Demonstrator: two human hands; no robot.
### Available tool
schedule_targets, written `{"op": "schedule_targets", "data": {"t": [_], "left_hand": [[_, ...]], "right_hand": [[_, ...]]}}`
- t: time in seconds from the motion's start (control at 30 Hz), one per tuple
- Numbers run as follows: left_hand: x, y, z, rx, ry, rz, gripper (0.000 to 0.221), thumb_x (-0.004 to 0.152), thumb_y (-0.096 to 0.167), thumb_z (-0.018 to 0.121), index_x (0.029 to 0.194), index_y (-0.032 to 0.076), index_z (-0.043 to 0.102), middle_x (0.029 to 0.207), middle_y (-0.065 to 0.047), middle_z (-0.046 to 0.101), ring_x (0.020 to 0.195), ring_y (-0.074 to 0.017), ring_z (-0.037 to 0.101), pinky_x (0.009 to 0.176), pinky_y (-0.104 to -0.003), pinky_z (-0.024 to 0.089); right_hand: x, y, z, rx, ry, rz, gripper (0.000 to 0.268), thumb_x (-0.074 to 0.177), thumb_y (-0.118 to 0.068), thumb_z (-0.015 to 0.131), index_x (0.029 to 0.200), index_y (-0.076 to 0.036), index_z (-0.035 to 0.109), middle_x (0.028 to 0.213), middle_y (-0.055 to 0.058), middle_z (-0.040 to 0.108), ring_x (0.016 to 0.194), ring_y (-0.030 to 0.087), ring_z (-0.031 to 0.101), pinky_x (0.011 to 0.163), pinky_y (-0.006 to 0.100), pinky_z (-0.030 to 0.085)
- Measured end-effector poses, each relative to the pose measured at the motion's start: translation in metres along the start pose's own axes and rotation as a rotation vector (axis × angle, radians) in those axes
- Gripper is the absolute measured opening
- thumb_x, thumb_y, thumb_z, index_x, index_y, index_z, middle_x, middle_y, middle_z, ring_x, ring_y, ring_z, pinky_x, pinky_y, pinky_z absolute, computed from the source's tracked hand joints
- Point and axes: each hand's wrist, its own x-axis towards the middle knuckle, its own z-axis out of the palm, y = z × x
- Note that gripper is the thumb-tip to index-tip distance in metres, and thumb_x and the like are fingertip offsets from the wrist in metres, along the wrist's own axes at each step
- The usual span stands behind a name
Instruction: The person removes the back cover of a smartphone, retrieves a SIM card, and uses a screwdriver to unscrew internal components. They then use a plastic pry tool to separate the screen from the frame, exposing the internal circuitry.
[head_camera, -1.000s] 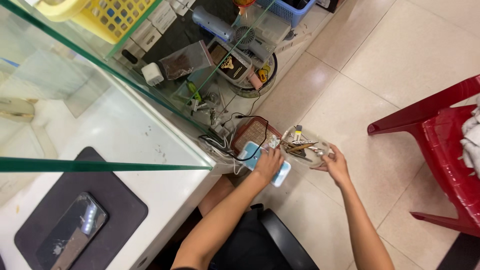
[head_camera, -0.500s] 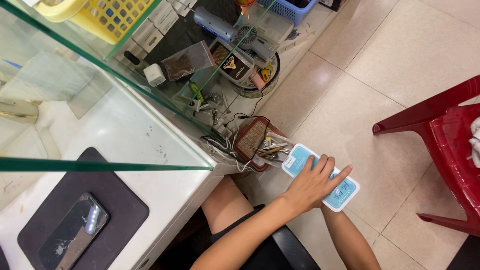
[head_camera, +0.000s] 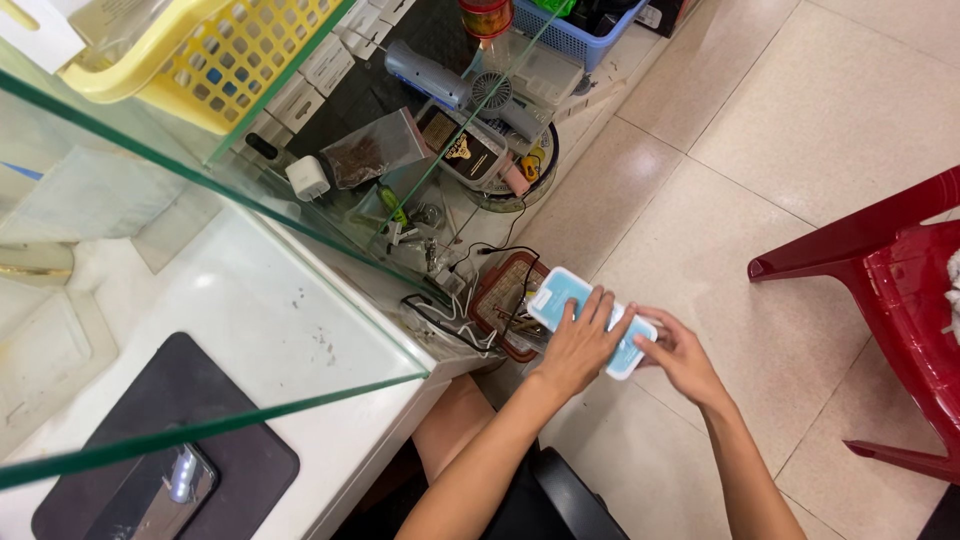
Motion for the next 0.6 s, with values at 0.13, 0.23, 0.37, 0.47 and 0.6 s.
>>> {"op": "schedule_targets", "data": {"t": [0.13,0.23,0.37,0.47,0.6], "left_hand": [[-0.003,-0.02,-0.01,0.007,0.156,-0.121,0.087,0.074,0.004,0.076,0.152,0.003,0.039,0.155,-0.027,0.041,0.146,-0.0416,0.039,0.112,-0.057,0.037],[-0.031,-0.032,-0.024,-0.193,0.143,-0.209,0.082,0.07,0.001,0.074,0.146,-0.002,0.044,0.152,-0.029,0.04,0.141,-0.0449,0.039,0.112,-0.056,0.035],[-0.055,-0.026,-0.028,-0.326,0.111,-0.232,0.068,0.076,0.002,0.074,0.139,-0.009,0.049,0.149,-0.033,0.038,0.137,-0.0478,0.038,0.111,-0.056,0.034],[-0.066,-0.018,-0.026,-0.307,0.069,-0.205,0.059,0.08,-0.001,0.07,0.136,-0.008,0.054,0.151,-0.031,0.04,0.141,-0.0451,0.04,0.113,-0.053,0.037],[-0.065,-0.021,-0.027,-0.38,0.038,-0.205,0.058,0.08,0.001,0.071,0.134,-0.009,0.055,0.15,-0.031,0.04,0.14,-0.0458,0.04,0.11,-0.053,0.037]], "right_hand": [[0.055,-0.022,0.004,0.143,0.155,-0.138,0.047,0.098,-0.014,0.064,0.142,0.0,0.055,0.12,0.015,0.07,0.101,0.02,0.07,0.08,0.037,0.062],[0.113,-0.052,0.006,0.317,0.184,-0.204,0.043,0.098,-0.015,0.064,0.138,-0.001,0.054,0.117,0.012,0.069,0.098,0.02,0.071,0.078,0.036,0.062],[0.226,-0.112,0.023,0.392,0.171,-0.302,0.038,0.102,-0.02,0.067,0.132,0.0,0.055,0.111,0.012,0.071,0.09,0.02,0.072,0.066,0.033,0.06],[0.306,-0.149,0.036,0.369,0.217,-0.283,0.038,0.104,-0.023,0.066,0.131,0.001,0.055,0.097,0.014,0.07,0.067,0.019,0.066,0.053,0.03,0.052],[0.366,-0.175,0.051,0.202,0.471,-0.19,0.042,0.097,-0.024,0.07,0.13,-0.002,0.056,0.093,0.011,0.069,0.06,0.017,0.063,0.051,0.032,0.053]]}}
